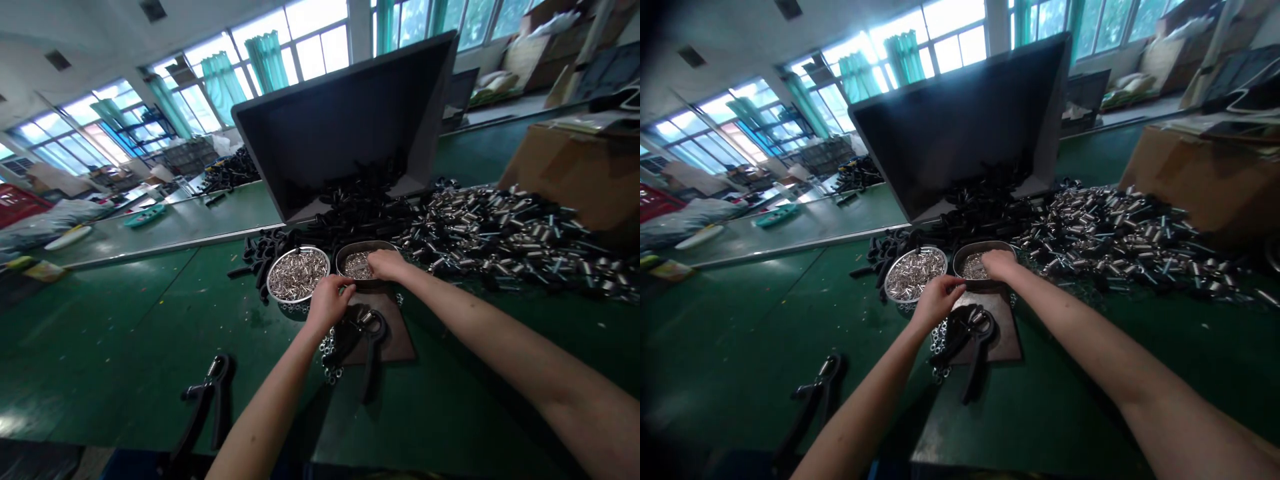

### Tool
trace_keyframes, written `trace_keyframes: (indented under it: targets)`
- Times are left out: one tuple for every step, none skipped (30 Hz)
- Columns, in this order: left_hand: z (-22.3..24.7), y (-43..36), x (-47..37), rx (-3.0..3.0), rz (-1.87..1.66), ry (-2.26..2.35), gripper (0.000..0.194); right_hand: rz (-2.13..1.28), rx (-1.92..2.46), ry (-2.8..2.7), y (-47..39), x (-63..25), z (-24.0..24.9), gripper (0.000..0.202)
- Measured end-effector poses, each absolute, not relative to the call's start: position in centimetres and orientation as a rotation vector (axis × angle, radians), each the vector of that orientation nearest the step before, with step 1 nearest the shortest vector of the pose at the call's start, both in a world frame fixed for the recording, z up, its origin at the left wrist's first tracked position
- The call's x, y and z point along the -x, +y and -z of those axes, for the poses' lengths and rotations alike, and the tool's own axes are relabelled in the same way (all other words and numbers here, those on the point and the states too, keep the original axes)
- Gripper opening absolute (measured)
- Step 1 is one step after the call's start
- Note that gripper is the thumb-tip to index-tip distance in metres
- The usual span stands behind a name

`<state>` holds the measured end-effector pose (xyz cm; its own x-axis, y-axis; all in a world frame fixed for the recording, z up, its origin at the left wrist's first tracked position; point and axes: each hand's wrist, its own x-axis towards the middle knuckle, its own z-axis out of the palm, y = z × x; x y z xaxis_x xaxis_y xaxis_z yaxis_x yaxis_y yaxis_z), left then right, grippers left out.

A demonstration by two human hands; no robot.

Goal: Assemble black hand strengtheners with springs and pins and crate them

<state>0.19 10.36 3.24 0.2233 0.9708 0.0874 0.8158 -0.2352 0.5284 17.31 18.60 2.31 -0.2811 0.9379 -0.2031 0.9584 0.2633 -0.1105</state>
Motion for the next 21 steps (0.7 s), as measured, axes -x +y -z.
trace_keyframes:
  targets:
    - [-3.3,11.6,-0.7,-2.201,-0.508,1.677,0.024,0.333,-1.824,2.434,18.5,-17.5,-2.2,0.028]
    - [-3.3,12.8,-1.3,-2.239,-0.452,1.689,0.024,0.339,-1.832,2.457,18.5,-17.7,-2.2,0.027]
    - [-3.3,13.9,-1.8,-2.251,-0.411,1.696,0.022,0.341,-1.847,2.483,18.4,-18.0,-2.2,0.025]
    - [-3.3,15.0,-2.4,-2.249,-0.373,1.696,0.021,0.34,-1.867,2.511,18.3,-18.4,-2.1,0.022]
    - [-3.2,15.9,-3.0,-2.249,-0.324,1.699,0.019,0.338,-1.893,2.537,18.3,-18.7,-2.1,0.018]
    - [-3.0,16.7,-3.6,-2.244,-0.273,1.702,0.018,0.336,-1.92,2.559,18.3,-19.1,-2.0,0.016]
    - [-2.8,17.4,-4.1,-2.236,-0.225,1.705,0.017,0.338,-1.949,2.577,18.2,-19.4,-2.0,0.014]
    - [-2.6,18.0,-4.6,-2.226,-0.184,1.708,0.017,0.344,-1.976,2.592,18.2,-19.6,-1.9,0.013]
    - [-2.4,18.4,-5.1,-2.217,-0.154,1.711,0.018,0.353,-2.004,2.605,18.2,-19.8,-1.8,0.013]
    - [-2.2,18.7,-5.5,-2.21,-0.136,1.714,0.019,0.363,-2.032,2.618,18.2,-20.0,-1.7,0.013]
    - [-2.0,18.9,-5.7,-2.205,-0.129,1.715,0.019,0.375,-2.062,2.63,18.1,-20.1,-1.7,0.014]
    - [-1.8,19.0,-5.9,-2.2,-0.131,1.715,0.019,0.389,-2.093,2.644,18.1,-20.2,-1.7,0.015]
    - [-1.7,19.0,-6.0,-2.194,-0.141,1.715,0.019,0.406,-2.123,2.656,18.0,-20.2,-1.7,0.016]
    - [-1.6,19.0,-6.0,-2.185,-0.155,1.714,0.018,0.429,-2.151,2.669,17.9,-20.3,-1.8,0.017]
    - [-1.6,18.9,-6.0,-2.173,-0.172,1.71,0.017,0.46,-2.174,2.682,17.8,-20.4,-1.8,0.017]
    - [-1.6,18.8,-5.9,-2.159,-0.195,1.703,0.016,0.498,-2.191,2.695,17.7,-20.4,-1.9,0.017]
    - [-1.7,18.7,-5.7,-2.144,-0.225,1.691,0.014,0.544,-2.202,2.711,17.5,-20.5,-2.1,0.017]
    - [-1.8,18.6,-5.5,-2.128,-0.265,1.676,0.011,0.596,-2.208,2.73,17.3,-20.6,-2.2,0.016]
    - [-2.0,18.4,-5.3,-2.11,-0.317,1.656,0.01,0.655,-2.21,2.75,17.1,-20.6,-2.3,0.016]
    - [-2.3,18.2,-5.1,-2.09,-0.38,1.634,0.009,0.724,-2.206,2.771,16.7,-20.7,-2.3,0.015]
    - [-2.6,17.9,-4.8,-2.065,-0.45,1.609,0.01,0.803,-2.196,2.79,16.3,-20.8,-2.3,0.015]
